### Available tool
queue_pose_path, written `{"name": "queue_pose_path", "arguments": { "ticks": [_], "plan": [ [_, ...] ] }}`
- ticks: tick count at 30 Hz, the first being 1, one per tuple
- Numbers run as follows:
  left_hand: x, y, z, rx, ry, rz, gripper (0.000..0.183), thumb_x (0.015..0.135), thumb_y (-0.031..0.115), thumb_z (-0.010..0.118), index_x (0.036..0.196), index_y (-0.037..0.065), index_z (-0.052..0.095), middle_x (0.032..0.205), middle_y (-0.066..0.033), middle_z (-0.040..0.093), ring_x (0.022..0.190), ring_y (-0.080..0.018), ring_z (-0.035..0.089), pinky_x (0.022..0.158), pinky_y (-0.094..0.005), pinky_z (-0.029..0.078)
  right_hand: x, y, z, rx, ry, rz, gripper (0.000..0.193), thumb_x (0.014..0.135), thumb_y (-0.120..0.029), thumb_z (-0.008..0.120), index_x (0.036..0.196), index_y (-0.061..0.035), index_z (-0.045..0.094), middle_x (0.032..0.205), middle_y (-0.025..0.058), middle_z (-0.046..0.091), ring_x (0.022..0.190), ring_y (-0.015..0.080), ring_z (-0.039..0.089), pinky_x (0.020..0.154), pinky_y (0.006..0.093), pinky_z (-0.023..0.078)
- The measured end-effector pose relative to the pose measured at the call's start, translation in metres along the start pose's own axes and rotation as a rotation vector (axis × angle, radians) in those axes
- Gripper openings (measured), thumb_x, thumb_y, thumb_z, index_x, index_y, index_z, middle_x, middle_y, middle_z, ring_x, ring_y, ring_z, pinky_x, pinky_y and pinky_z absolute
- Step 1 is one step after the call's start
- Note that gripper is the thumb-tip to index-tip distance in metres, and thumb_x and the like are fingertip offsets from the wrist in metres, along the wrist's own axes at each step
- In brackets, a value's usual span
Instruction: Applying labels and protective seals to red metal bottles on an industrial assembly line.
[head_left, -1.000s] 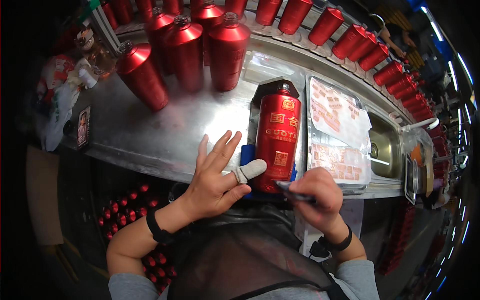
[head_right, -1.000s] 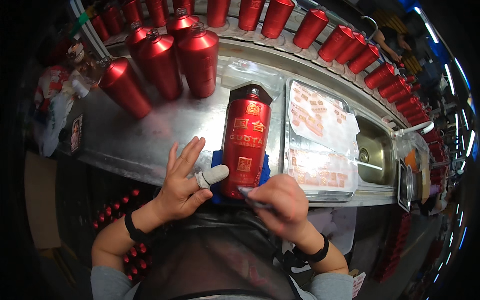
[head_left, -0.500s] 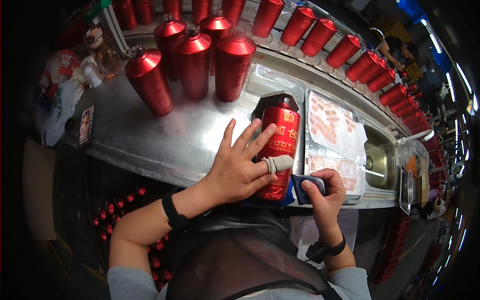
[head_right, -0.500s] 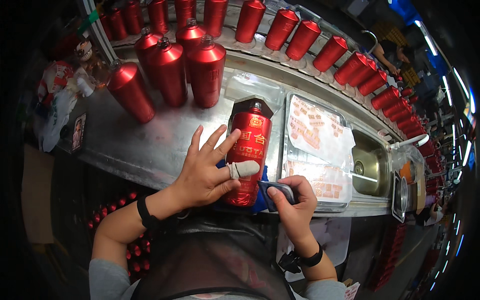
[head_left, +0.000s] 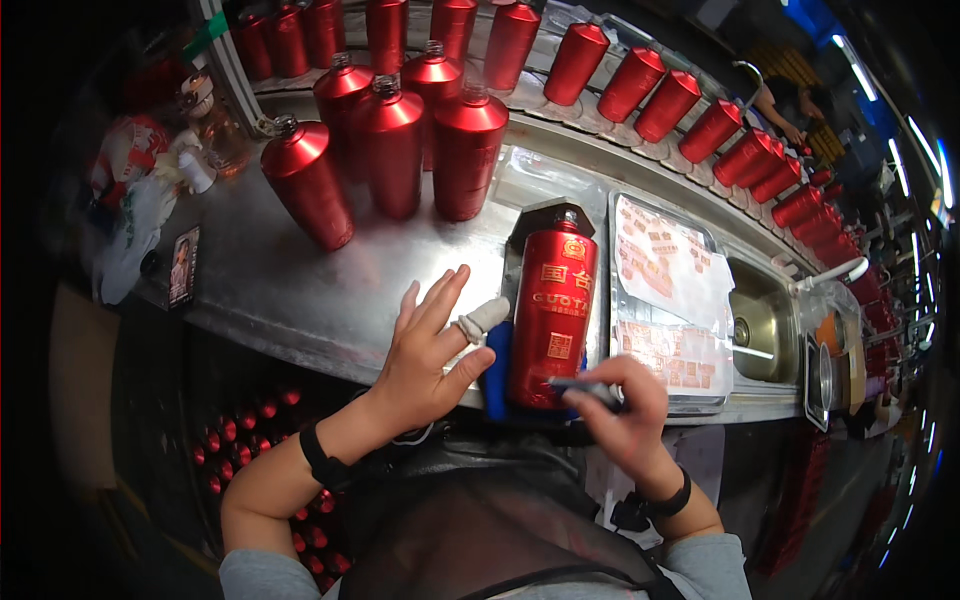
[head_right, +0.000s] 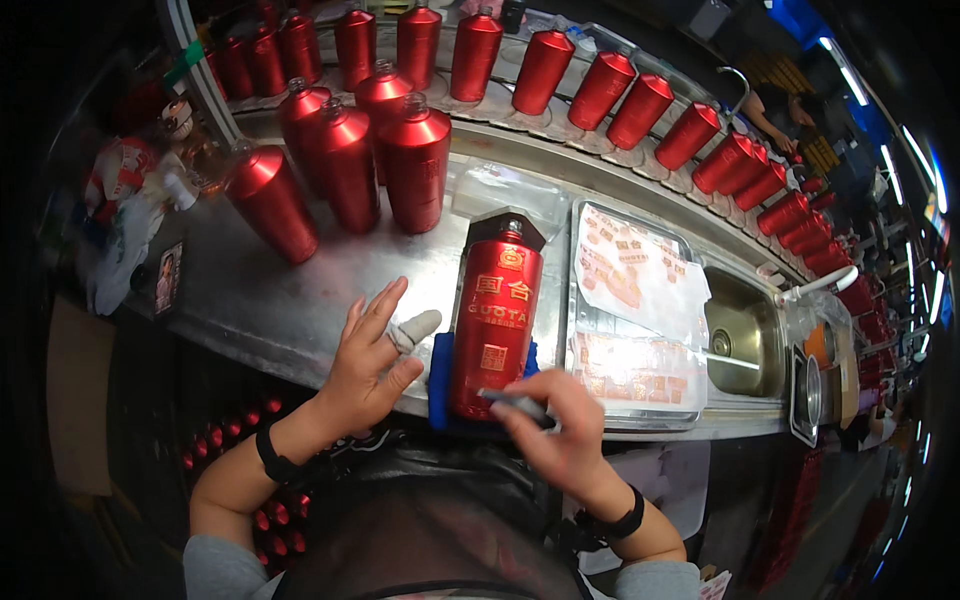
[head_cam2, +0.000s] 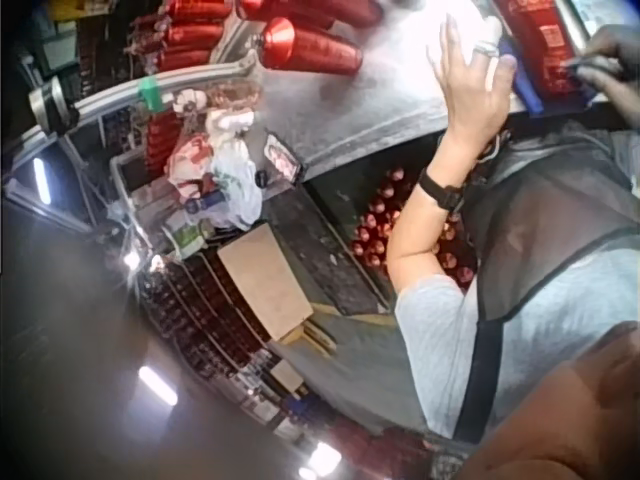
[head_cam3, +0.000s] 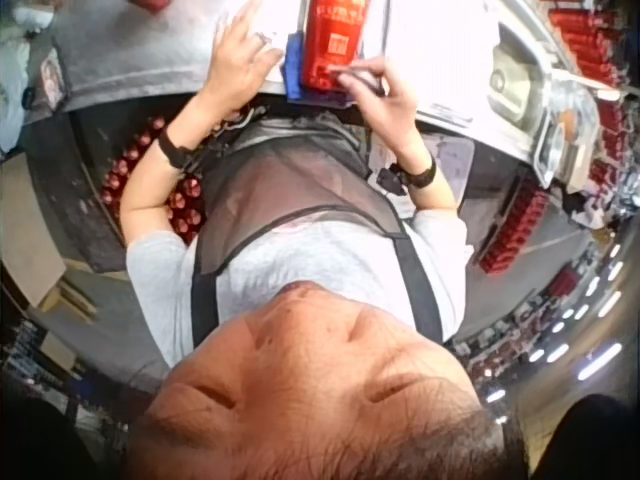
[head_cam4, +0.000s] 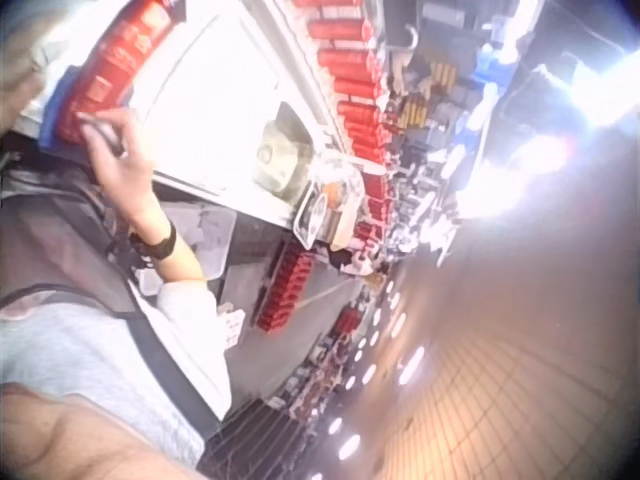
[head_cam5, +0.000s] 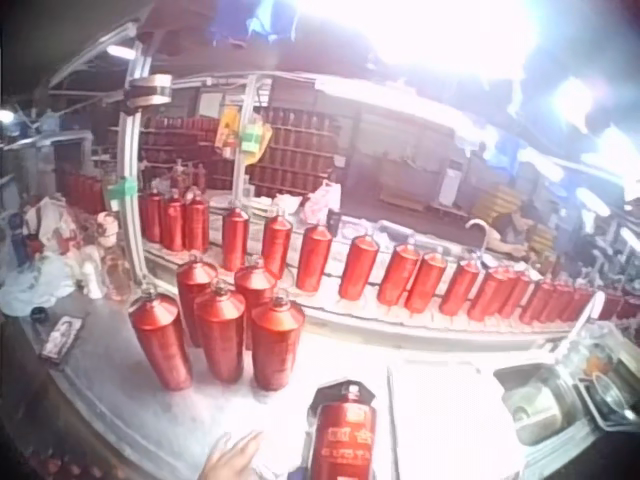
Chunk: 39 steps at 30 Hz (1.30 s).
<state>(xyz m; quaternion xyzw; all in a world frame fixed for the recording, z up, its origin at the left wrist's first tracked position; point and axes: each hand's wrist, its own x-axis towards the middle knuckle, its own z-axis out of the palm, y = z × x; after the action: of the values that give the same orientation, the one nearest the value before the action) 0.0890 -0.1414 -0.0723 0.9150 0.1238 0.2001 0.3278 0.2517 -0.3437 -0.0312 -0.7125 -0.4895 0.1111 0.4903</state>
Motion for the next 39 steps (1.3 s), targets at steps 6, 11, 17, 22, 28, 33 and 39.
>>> {"name": "queue_pose_path", "arguments": {
  "ticks": [6, 11, 17, 22, 28, 33, 39],
  "plan": [
    [0.014, 0.012, 0.005, -0.068, -0.018, 0.068, 0.046, 0.096, 0.036, 0.055, 0.137, 0.014, 0.058, 0.154, -0.0236, 0.031, 0.142, -0.0374, 0.033, 0.114, -0.0583, 0.018, -0.011, 0.035, -0.01, 0.209, 0.288, 0.473, 0.016, 0.084, -0.004, 0.072, 0.093, -0.0021, 0.059, 0.083, 0.0011, 0.063, 0.075, 0.0052, 0.057, 0.068, 0.0203, 0.047],
    [0.027, 0.015, 0.02, -0.079, 0.009, 0.079, 0.046, 0.094, 0.035, 0.058, 0.137, 0.019, 0.058, 0.152, -0.0262, 0.033, 0.139, -0.0416, 0.035, 0.112, -0.0595, 0.021, 0.0, 0.023, -0.002, 0.444, 0.286, 0.438, 0.022, 0.086, -0.005, 0.073, 0.101, -0.0025, 0.057, 0.087, 0.0004, 0.063, 0.077, 0.0038, 0.058, 0.07, 0.018, 0.047],
    [0.036, 0.009, 0.024, -0.005, -0.01, 0.088, 0.045, 0.094, 0.036, 0.059, 0.136, 0.021, 0.058, 0.152, -0.0264, 0.032, 0.139, -0.0412, 0.035, 0.111, -0.0607, 0.021, 0.029, 0.044, 0.009, 0.399, 0.3, 0.382, 0.021, 0.087, -0.005, 0.072, 0.101, -0.002, 0.057, 0.083, -0.0011, 0.059, 0.074, 0.004, 0.054, 0.064, 0.0192, 0.044],
    [0.025, -0.005, 0.013, 0.061, 0.028, -0.006, 0.044, 0.094, 0.028, 0.058, 0.136, 0.015, 0.058, 0.15, -0.0264, 0.036, 0.135, -0.0407, 0.04, 0.111, -0.0567, 0.025, 0.008, 0.086, -0.015, 0.126, 0.194, 0.506, 0.014, 0.086, -0.007, 0.07, 0.094, -0.0014, 0.059, 0.083, -0.0018, 0.057, 0.074, 0.0055, 0.053, 0.066, 0.0205, 0.044],
    [0.092, -0.006, 0.031, -0.437, 0.317, -0.225, 0.026, 0.096, 0.023, 0.06, 0.094, -0.002, 0.066, 0.071, -0.0129, 0.062, 0.066, -0.0141, 0.058, 0.062, -0.0331, 0.046, -0.021, 0.086, -0.032, 0.539, 0.276, 0.575, 0.011, 0.087, -0.01, 0.059, 0.092, -0.001, 0.061, 0.085, 0.0012, 0.057, 0.082, 0.0074, 0.051, 0.074, 0.0226, 0.04],
    [0.115, -0.013, 0.046, -0.473, 0.245, -0.14, 0.028, 0.096, 0.026, 0.058, 0.102, -0.001, 0.062, 0.091, -0.0168, 0.067, 0.086, -0.0287, 0.065, 0.079, -0.0383, 0.049, -0.036, 0.062, -0.035, 0.382, 0.065, 0.686, 0.027, 0.072, -0.008, 0.068, 0.097, -0.0007, 0.059, 0.088, 0.0051, 0.061, 0.069, 0.0077, 0.052, 0.061, 0.0208, 0.039],
    [0.122, -0.011, 0.046, -0.495, 0.087, -0.348, 0.042, 0.098, 0.04, 0.052, 0.108, -0.001, 0.052, 0.104, -0.0271, 0.066, 0.099, -0.0407, 0.065, 0.085, -0.045, 0.05, -0.028, 0.037, 0.021, -0.107, -0.1, 0.197, 0.096, 0.061, -0.019, 0.087, 0.141, 0.0011, 0.039, 0.119, 0.0143, 0.059, 0.098, 0.0168, 0.06, 0.072, 0.0258, 0.048]
  ]
}}
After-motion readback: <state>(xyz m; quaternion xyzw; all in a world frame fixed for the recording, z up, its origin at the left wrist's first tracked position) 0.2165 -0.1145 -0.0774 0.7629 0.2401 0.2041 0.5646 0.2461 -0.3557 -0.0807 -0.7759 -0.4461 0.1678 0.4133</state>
